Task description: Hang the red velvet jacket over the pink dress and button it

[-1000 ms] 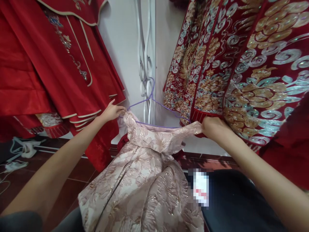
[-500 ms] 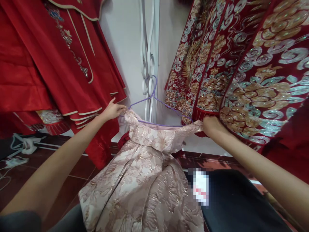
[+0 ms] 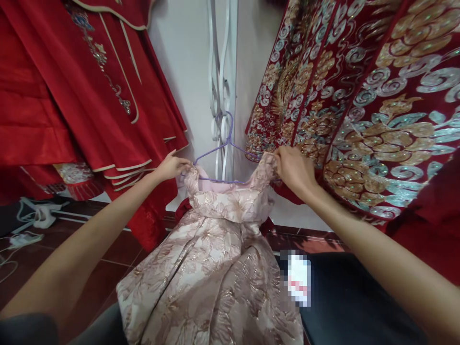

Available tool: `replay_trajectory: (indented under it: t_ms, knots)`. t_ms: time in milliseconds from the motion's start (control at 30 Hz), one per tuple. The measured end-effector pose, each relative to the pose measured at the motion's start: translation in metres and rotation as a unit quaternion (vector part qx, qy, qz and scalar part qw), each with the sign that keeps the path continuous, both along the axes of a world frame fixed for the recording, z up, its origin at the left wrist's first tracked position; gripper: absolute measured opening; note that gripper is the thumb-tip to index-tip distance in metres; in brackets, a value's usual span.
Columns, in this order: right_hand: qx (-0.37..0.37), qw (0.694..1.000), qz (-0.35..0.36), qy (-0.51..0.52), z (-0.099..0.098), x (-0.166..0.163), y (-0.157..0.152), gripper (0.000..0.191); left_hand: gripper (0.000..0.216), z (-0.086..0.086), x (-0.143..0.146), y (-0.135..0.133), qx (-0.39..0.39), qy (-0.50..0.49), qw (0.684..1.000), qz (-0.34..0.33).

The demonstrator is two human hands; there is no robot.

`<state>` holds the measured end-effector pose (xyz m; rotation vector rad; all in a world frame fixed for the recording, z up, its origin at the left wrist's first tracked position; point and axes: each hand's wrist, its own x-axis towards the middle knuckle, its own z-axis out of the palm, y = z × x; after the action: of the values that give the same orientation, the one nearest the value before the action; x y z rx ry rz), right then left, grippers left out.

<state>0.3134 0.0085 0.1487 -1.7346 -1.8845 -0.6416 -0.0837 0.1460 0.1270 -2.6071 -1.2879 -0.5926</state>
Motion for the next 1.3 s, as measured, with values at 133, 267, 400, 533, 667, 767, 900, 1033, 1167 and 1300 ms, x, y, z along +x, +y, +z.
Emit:
replay_trajectory:
  t_ms: [133, 267, 400, 533, 667, 767, 900, 1033, 1167, 1300]
  knots:
    - [0.045, 0.998, 0.054, 0.003, 0.018, -0.030, 0.006, 0.027, 0.029, 0.000, 0.003, -0.005, -0.029, -0.017, 0.999, 0.007]
    - [-0.002, 0.995, 0.079, 0.057, 0.011, -0.029, 0.026, 0.022, 0.033, 0.003, 0.002, -0.014, -0.042, -0.027, 0.999, -0.016]
    - [-0.109, 0.984, 0.069, 0.120, -0.005, -0.015, 0.039, 0.019, 0.042, 0.006, 0.013, -0.027, -0.054, -0.058, 0.996, -0.052]
    - [-0.111, 0.981, 0.041, 0.154, -0.004, -0.009, 0.036, 0.024, 0.046, 0.012, 0.031, -0.034, -0.045, -0.076, 0.994, -0.058]
    - [-0.068, 0.981, -0.018, 0.181, 0.003, 0.001, 0.038, 0.029, 0.044, 0.019, 0.028, -0.031, -0.050, -0.077, 0.995, -0.038]
    - [-0.053, 0.979, -0.033, 0.194, -0.003, 0.021, 0.041, 0.029, 0.045, 0.021, 0.016, -0.025, -0.050, -0.077, 0.995, -0.029]
    - [-0.107, 0.968, 0.064, 0.220, -0.025, 0.048, 0.033, 0.027, 0.042, 0.020, 0.013, -0.018, -0.048, -0.063, 0.997, -0.025]
    - [-0.194, 0.931, 0.141, 0.275, -0.035, 0.054, 0.017, 0.041, 0.040, 0.011, 0.032, -0.018, -0.074, -0.097, 0.991, -0.046]
    - [-0.256, 0.890, 0.204, 0.319, -0.026, 0.046, 0.009, 0.025, 0.038, -0.002, 0.052, -0.022, -0.082, -0.199, 0.976, -0.038]
    - [-0.289, 0.915, 0.111, 0.259, -0.016, 0.055, 0.006, 0.019, 0.042, -0.005, 0.053, -0.013, -0.052, -0.253, 0.966, -0.031]
